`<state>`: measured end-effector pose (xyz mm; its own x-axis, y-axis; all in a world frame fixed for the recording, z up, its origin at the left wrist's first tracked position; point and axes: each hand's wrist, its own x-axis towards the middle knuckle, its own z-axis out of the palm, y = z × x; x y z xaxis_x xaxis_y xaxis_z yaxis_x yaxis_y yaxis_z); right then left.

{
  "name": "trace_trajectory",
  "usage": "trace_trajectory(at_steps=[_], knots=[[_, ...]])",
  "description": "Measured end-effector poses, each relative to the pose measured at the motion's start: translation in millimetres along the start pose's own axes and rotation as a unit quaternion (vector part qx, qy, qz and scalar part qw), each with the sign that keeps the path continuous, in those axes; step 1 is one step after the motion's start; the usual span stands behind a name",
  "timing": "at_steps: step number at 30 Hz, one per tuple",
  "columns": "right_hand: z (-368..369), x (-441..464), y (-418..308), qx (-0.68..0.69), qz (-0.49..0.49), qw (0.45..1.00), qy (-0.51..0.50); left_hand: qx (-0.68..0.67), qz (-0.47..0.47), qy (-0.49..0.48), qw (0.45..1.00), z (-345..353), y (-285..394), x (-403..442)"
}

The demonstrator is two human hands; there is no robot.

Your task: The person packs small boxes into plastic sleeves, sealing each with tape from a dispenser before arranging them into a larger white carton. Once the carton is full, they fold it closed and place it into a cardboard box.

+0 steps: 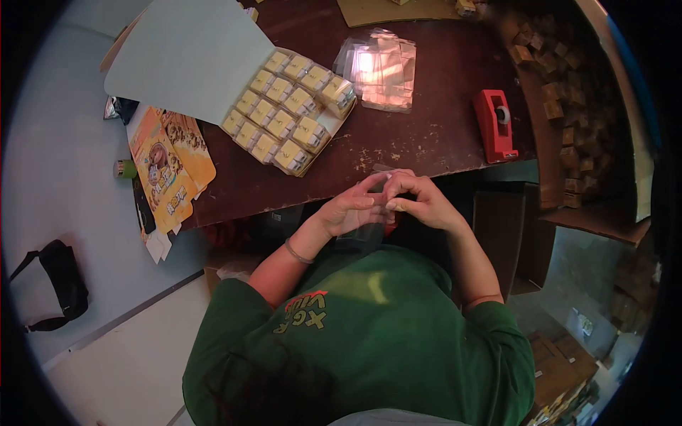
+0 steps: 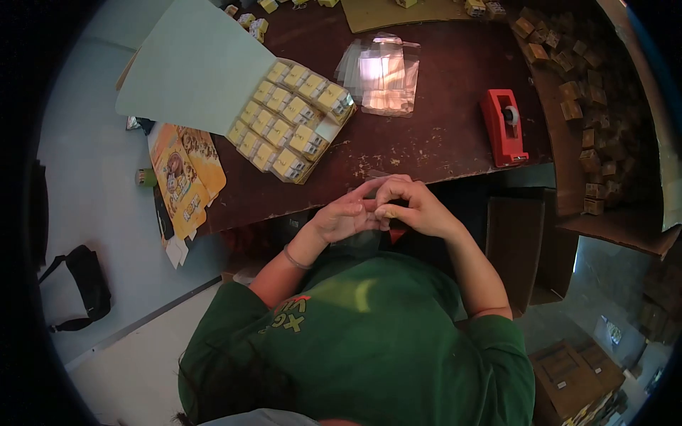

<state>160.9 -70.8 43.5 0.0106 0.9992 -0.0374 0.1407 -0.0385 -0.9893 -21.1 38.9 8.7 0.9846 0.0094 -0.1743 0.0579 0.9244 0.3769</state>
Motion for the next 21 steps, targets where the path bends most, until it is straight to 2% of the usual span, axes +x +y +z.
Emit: trace_trajectory(at_steps=[2,4,5,7,9,12,13,14,16,17,19,20,21], knots=[[-5.1,-2.8,8.8,0.124,0.014,0.992,-0.017,0.007,0.004,-0.010,1.000,-5.6,-1.7,0.1],[8.1,4.0,3.6,-0.035,-0.112,0.986,0.122,0.061,0.057,0.073,0.994,-13.6,-6.7,-3.4],[11.7,3.0,-1.8,-0.206,-0.136,0.955,0.165,0.087,0.081,0.116,0.986,-16.9,-9.8,-5.7],[29.0,-4.0,-2.0,-0.170,-0.112,0.976,0.082,0.106,0.110,0.117,0.981,-8.0,-9.0,-9.2],[49.5,-11.9,7.0,-0.118,-0.105,0.986,0.053,0.162,0.114,0.100,0.975,-10.0,-19.0,-15.9],[57.4,-17.5,17.0,-0.097,-0.088,0.991,0.015,0.118,0.112,0.093,0.982,-8.3,-28.1,-32.7],[59.9,-17.2,20.8,-0.097,-0.101,0.990,0.009,0.083,0.093,0.113,0.986,-2.4,-25.6,-39.3],[63.0,-18.1,23.9,-0.095,-0.113,0.989,0.001,0.138,0.087,0.147,0.976,3.1,-23.4,-39.7],[69.0,-19.7,19.8,-0.062,-0.104,0.992,0.036,0.243,0.074,0.216,0.943,9.3,-24.4,-43.2],[70.1,-18.1,18.1,-0.048,-0.103,0.992,0.054,0.205,0.072,0.242,0.946,6.2,-27.1,-46.1],[66.2,-20.3,22.6,-0.002,-0.050,0.985,0.166,0.133,0.068,0.285,0.947,0.2,-27.2,-49.7],[65.8,-19.7,26.4,0.031,0.031,0.972,0.230,0.121,0.039,0.279,0.952,-3.6,-25.8,-52.1],[65.3,-9.3,19.2,0.027,0.017,0.970,0.240,0.146,0.037,0.267,0.952,-1.3,-26.1,-50.9]])
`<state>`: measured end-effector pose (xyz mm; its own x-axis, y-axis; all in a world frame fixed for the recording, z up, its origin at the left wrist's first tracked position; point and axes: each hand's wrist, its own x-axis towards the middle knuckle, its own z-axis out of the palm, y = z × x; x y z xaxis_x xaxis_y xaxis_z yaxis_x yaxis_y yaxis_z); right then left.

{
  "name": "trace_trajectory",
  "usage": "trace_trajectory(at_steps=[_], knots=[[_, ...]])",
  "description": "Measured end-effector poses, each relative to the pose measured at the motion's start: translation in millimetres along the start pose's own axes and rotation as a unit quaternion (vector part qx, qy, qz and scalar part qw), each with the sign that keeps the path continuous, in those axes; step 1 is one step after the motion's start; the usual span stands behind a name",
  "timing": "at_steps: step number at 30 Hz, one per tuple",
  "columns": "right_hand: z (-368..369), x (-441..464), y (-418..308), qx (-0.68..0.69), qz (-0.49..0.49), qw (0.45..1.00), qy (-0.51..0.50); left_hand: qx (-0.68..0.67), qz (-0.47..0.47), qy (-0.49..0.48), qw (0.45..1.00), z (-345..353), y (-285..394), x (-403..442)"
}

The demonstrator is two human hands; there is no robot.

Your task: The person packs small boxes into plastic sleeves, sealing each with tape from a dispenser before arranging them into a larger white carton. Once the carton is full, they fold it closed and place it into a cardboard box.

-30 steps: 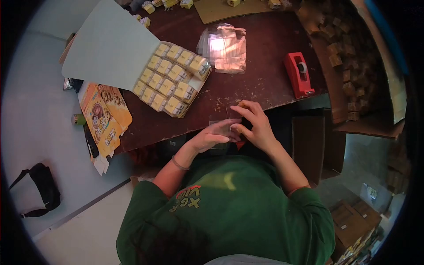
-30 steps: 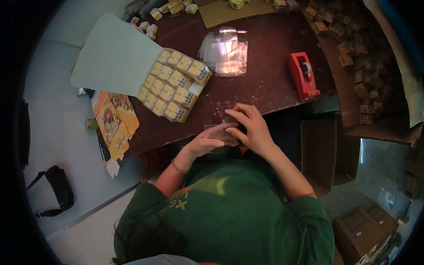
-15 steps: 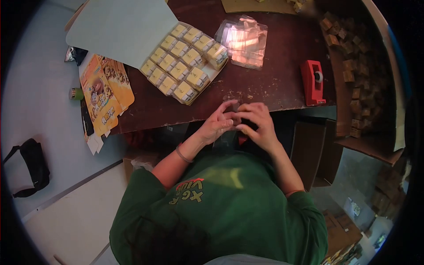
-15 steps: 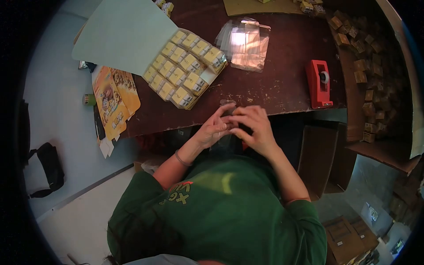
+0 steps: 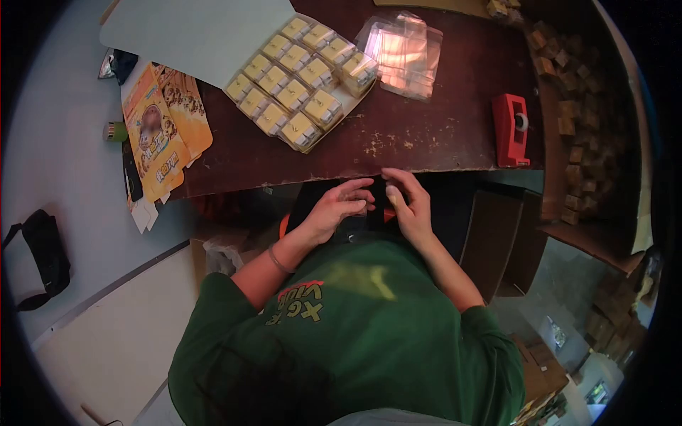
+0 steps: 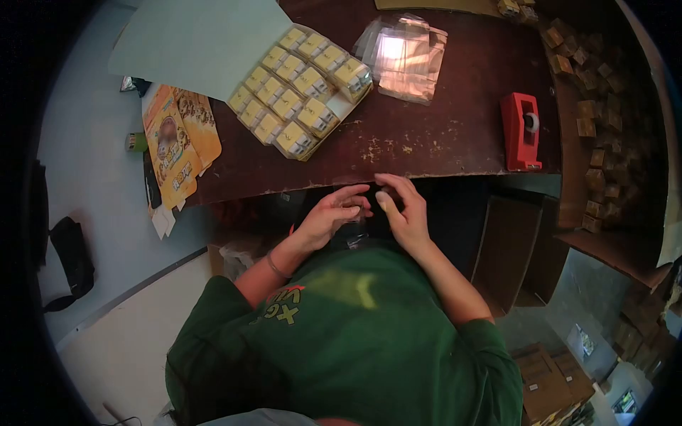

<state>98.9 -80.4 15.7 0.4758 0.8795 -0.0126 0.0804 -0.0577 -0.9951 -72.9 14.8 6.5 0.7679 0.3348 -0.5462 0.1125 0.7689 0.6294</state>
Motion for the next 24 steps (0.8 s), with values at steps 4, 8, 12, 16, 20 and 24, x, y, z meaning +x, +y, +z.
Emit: trace_trajectory(at_steps=[4,8,12,16,20,24], knots=[[16.1,-0.3,-6.7,-0.081,-0.100,0.983,-0.134,-0.045,-0.023,-0.010,0.999,-12.1,-12.7,12.2],[25.6,-12.5,-9.0,-0.128,-0.112,0.976,-0.134,-0.074,-0.031,0.043,0.996,-10.0,-15.3,7.8],[24.4,-9.8,-2.2,-0.080,-0.015,0.985,-0.151,-0.051,0.014,0.077,0.996,5.2,-17.4,0.9],[20.8,-13.6,-2.4,-0.067,-0.044,0.985,-0.154,-0.049,0.014,0.066,0.996,2.4,-20.2,-3.1],[15.8,-14.3,5.0,-0.057,-0.006,0.991,-0.121,-0.107,0.044,-0.111,0.987,-13.9,-33.3,-2.2],[4.9,-10.6,7.6,-0.121,-0.058,0.986,-0.097,0.051,0.097,-0.167,0.980,-14.1,-40.0,-1.5]])
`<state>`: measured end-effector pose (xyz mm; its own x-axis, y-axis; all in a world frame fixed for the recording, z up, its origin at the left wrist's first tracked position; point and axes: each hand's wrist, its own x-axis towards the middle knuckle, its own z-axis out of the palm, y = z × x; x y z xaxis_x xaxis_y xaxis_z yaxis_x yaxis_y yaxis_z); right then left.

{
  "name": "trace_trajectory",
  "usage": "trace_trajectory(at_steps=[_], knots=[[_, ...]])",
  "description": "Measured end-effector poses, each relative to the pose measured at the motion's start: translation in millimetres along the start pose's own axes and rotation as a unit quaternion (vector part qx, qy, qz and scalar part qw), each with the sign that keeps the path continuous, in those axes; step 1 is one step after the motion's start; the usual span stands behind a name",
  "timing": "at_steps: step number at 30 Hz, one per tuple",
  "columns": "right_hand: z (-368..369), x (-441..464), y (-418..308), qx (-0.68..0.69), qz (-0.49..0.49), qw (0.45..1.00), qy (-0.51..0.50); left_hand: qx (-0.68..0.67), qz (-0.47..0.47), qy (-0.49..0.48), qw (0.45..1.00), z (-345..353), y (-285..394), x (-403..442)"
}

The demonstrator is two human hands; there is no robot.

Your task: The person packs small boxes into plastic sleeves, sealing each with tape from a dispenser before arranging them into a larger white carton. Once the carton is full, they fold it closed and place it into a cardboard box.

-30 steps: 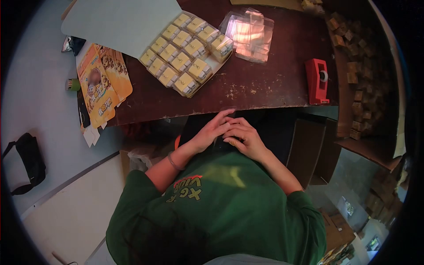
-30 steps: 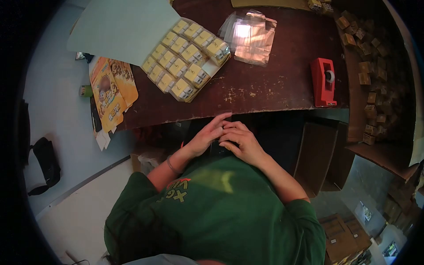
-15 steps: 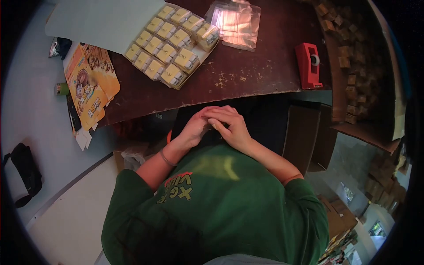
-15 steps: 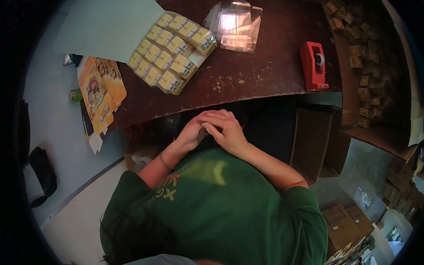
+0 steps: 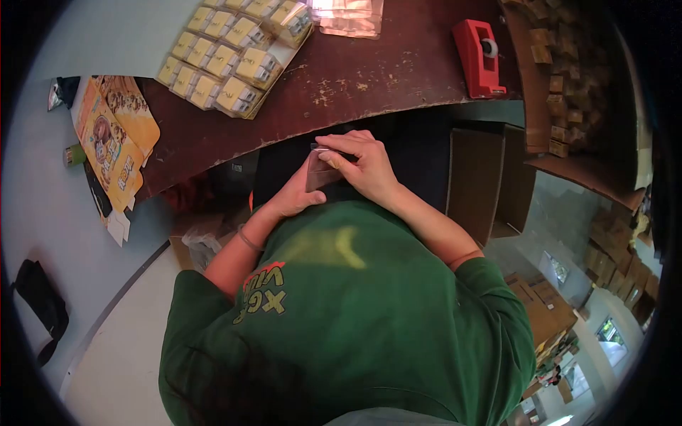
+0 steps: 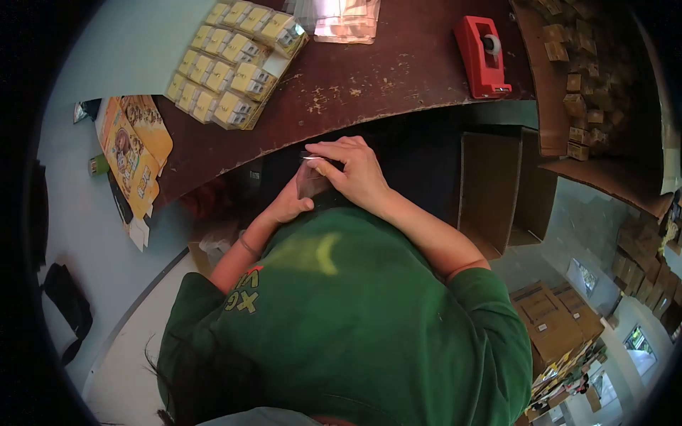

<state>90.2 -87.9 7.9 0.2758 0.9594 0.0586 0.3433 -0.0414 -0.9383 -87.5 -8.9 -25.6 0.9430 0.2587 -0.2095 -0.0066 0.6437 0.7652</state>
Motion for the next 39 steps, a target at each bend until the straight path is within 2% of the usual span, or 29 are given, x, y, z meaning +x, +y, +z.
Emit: trace_trajectory(at_steps=[1,2,5,6,9,12,15,16,19,22,25,28,31,33,36,39], knots=[[-0.5,-0.5,2.9,-0.009,-0.018,1.000,0.005,0.063,0.010,0.006,0.998,4.2,1.8,1.8],[-2.1,-0.6,4.7,-0.019,-0.037,0.999,0.010,0.030,0.007,0.034,0.999,-2.1,-6.7,5.7],[-15.4,-0.9,3.9,-0.006,-0.095,0.995,-0.038,0.047,0.005,0.064,0.997,8.3,8.0,12.5],[-20.3,-0.1,3.2,-0.002,-0.112,0.993,-0.046,0.105,0.041,0.061,0.992,9.4,10.9,18.5],[-37.1,5.4,-2.4,-0.010,-0.144,0.989,-0.036,0.062,0.038,0.073,0.995,21.3,25.2,32.8],[-54.5,11.6,-10.2,-0.096,-0.164,0.982,-0.009,0.111,0.053,0.071,0.990,27.0,40.5,46.3],[-56.5,13.1,-8.5,-0.085,-0.191,0.977,0.038,0.195,0.028,0.082,0.977,25.2,54.4,47.7],[-58.6,13.2,-9.0,-0.105,-0.193,0.974,0.046,0.288,0.051,0.079,0.953,18.6,55.2,50.0],[-62.4,13.8,-8.4,-0.126,-0.192,0.971,0.058,0.245,0.014,0.105,0.964,31.2,67.5,52.7],[-65.4,16.9,0.6,-0.090,-0.171,0.979,0.058,0.409,-0.030,0.129,0.903,42.8,80.9,52.8],[-61.9,17.8,5.2,-0.062,-0.149,0.985,0.067,0.461,-0.050,0.155,0.872,43.4,84.3,56.1],[-57.0,17.3,1.2,-0.048,-0.166,0.982,0.070,0.434,0.029,0.142,0.889,33.7,78.6,60.7],[-59.6,17.5,-1.6,-0.072,-0.174,0.980,0.066,0.326,-0.003,0.125,0.937,27.1,72.6,64.7],[-62.7,18.5,-0.4,-0.100,-0.184,0.977,0.048,0.320,-0.016,0.111,0.941,25.0,74.0,65.9],[-61.6,20.4,3.2,-0.017,-0.154,0.985,0.072,0.329,-0.002,0.090,0.940,22.4,76.5,68.9],[-60.3,21.2,-5.0,-0.016,-0.163,0.983,0.084,0.385,-0.009,0.075,0.920,20.5,80.7,69.1]])
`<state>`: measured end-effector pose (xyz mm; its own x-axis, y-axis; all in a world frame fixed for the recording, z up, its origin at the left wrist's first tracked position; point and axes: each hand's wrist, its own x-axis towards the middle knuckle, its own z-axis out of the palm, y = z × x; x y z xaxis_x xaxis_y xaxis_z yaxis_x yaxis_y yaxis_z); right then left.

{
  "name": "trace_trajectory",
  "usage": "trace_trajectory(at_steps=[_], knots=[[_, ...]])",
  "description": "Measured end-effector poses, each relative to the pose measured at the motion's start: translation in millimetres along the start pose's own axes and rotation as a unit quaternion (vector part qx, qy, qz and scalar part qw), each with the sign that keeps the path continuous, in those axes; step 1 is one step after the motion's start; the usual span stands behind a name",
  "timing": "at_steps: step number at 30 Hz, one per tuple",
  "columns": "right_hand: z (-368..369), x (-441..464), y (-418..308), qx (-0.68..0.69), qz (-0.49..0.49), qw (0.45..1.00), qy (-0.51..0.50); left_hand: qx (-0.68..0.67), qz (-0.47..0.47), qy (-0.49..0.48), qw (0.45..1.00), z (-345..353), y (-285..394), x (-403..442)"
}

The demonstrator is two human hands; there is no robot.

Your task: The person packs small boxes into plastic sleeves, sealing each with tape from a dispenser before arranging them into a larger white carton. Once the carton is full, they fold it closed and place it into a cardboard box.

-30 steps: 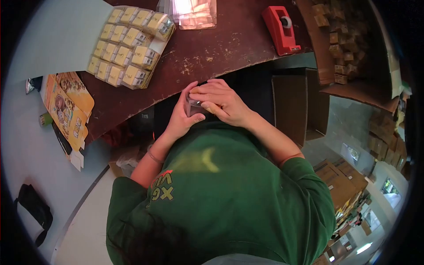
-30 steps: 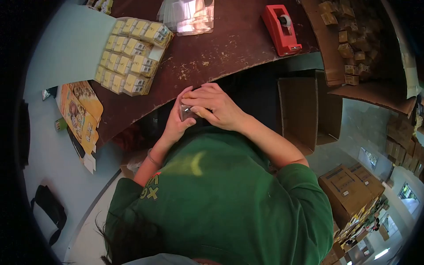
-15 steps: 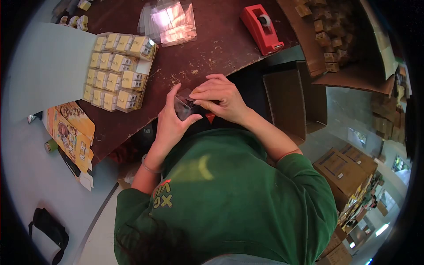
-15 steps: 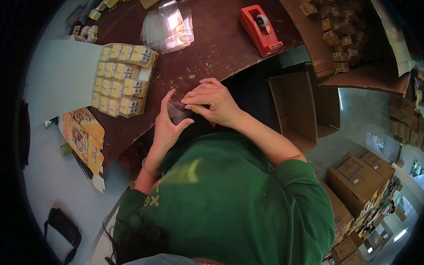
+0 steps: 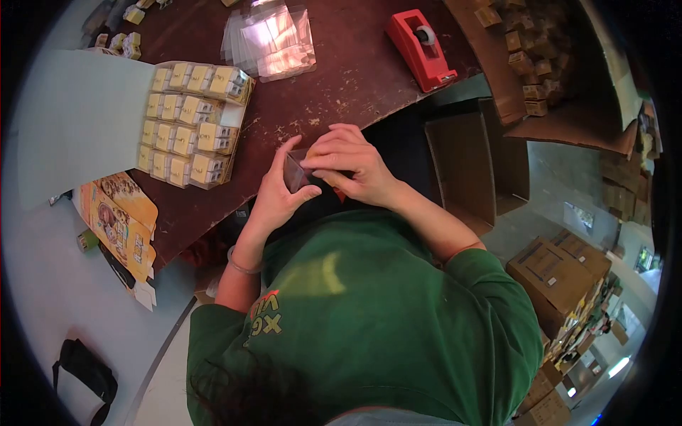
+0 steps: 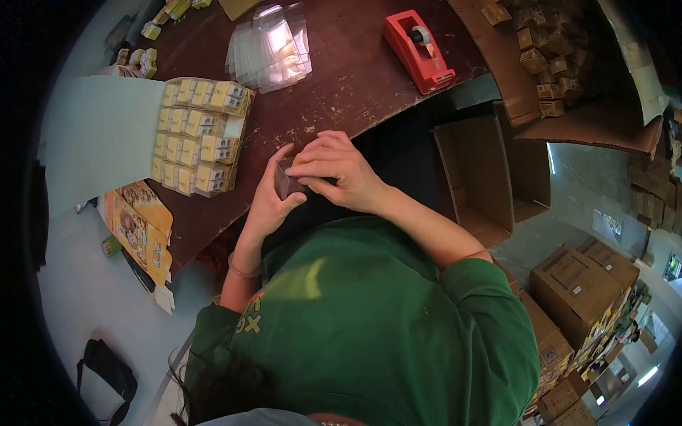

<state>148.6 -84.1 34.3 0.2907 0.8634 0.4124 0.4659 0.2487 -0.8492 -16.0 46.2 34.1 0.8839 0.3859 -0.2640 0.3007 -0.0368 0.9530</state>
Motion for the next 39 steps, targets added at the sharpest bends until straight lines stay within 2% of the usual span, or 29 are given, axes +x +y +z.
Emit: trace_trajectory(at_steps=[1,4,6,9,10,12,14,15,16,17,18,19,21,22,24,25,26,27,28,30,32,33,34,35,37,38,39], knots=[[1.2,-2.7,0.0,0.005,0.006,1.000,-0.008,0.028,-0.007,-0.009,1.000,-0.6,0.2,-1.0],[4.4,-7.5,0.8,-0.001,0.008,1.000,-0.017,-0.130,-0.017,-0.018,0.991,7.4,-8.2,2.1],[3.1,-3.6,-1.9,-0.035,-0.010,0.999,-0.014,-0.219,0.008,0.015,0.976,20.3,-5.0,5.3],[-1.7,4.7,-18.9,0.053,0.100,0.988,0.103,-0.296,0.032,0.029,0.954,18.1,13.8,8.9],[-3.1,2.8,-14.0,0.065,0.125,0.986,0.088,-0.294,0.025,0.006,0.955,12.6,10.8,12.0],[6.4,-3.4,-7.1,0.189,0.199,0.960,0.050,-0.328,0.049,0.024,0.943,18.7,13.6,20.6],[-3.6,0.5,-4.4,0.032,0.152,0.986,0.066,-0.385,0.097,0.007,0.918,33.0,10.5,33.5],[-15.8,8.4,-8.2,-0.025,0.143,0.987,0.073,-0.271,0.102,0.055,0.955,33.3,6.1,36.5],[-27.7,19.0,-12.6,-0.088,0.079,0.987,0.106,-0.155,0.108,0.103,0.977,31.9,3.3,38.7],[-35.2,23.6,-12.0,-0.141,0.042,0.986,0.077,-0.067,0.131,0.153,0.977,32.9,9.9,41.6],[-40.0,29.1,-10.6,-0.192,0.006,0.980,0.046,-0.075,0.098,0.143,0.982,26.7,15.9,39.9],[-35.0,32.2,-8.9,-0.211,-0.031,0.976,0.042,-0.178,0.077,0.095,0.977,24.1,23.8,42.1],[-22.6,35.9,0.3,-0.324,-0.129,0.937,0.003,-0.323,0.012,0.096,0.941,28.1,36.0,50.6],[-23.4,38.9,0.6,-0.327,-0.156,0.932,-0.020,-0.323,0.044,0.074,0.943,21.2,16.7,62.0],[-41.8,49.1,10.6,-0.272,-0.199,0.941,-0.010,-0.396,0.009,0.049,0.917,10.3,-2.0,67.3],[-72.3,59.8,5.3,-0.284,-0.203,0.936,0.037,-0.432,-0.010,0.036,0.901,6.3,-4.5,69.1],[-108.6,67.7,1.3,-0.280,-0.125,0.945,0.113,-0.465,-0.026,0.063,0.883,2.1,-9.3,66.0],[-144.6,71.3,6.0,-0.304,-0.056,0.932,0.192,-0.480,-0.031,0.053,0.875,-3.5,-12.9,63.3],[-183.1,66.2,22.4,-0.367,0.008,0.891,0.268,-0.494,-0.036,0.045,0.867,-9.6,-15.8,61.1],[-254.4,43.1,71.8,-0.517,0.144,0.767,0.352,-0.517,-0.054,0.033,0.854,-12.8,-10.1,59.7],[-297.2,15.2,113.2,-0.568,0.280,0.699,0.333,-0.524,-0.084,0.026,0.847,-8.4,-5.3,61.9],[-309.0,3.4,126.8,-0.563,0.336,0.685,0.316,-0.527,-0.100,0.024,0.844,-6.0,-3.0,62.7],[-312.4,-2.9,128.8,-0.532,0.354,0.702,0.315,-0.512,-0.091,-0.001,0.854,-2.2,0.5,64.1],[-315.3,-8.0,131.1,-0.460,0.335,0.748,0.341,-0.498,-0.081,-0.022,0.863,2.7,4.1,66.4],[-292.9,-8.0,112.9,-0.201,0.257,0.863,0.386,-0.505,-0.074,-0.065,0.857,13.8,5.1,71.2],[-276.0,-8.0,101.5,-0.010,0.194,0.908,0.372,-0.493,-0.074,-0.090,0.862,17.9,9.3,72.3],[-253.7,0.9,73.3,0.107,0.178,0.922,0.325,-0.483,-0.074,-0.111,0.866,20.5,16.3,73.5]])
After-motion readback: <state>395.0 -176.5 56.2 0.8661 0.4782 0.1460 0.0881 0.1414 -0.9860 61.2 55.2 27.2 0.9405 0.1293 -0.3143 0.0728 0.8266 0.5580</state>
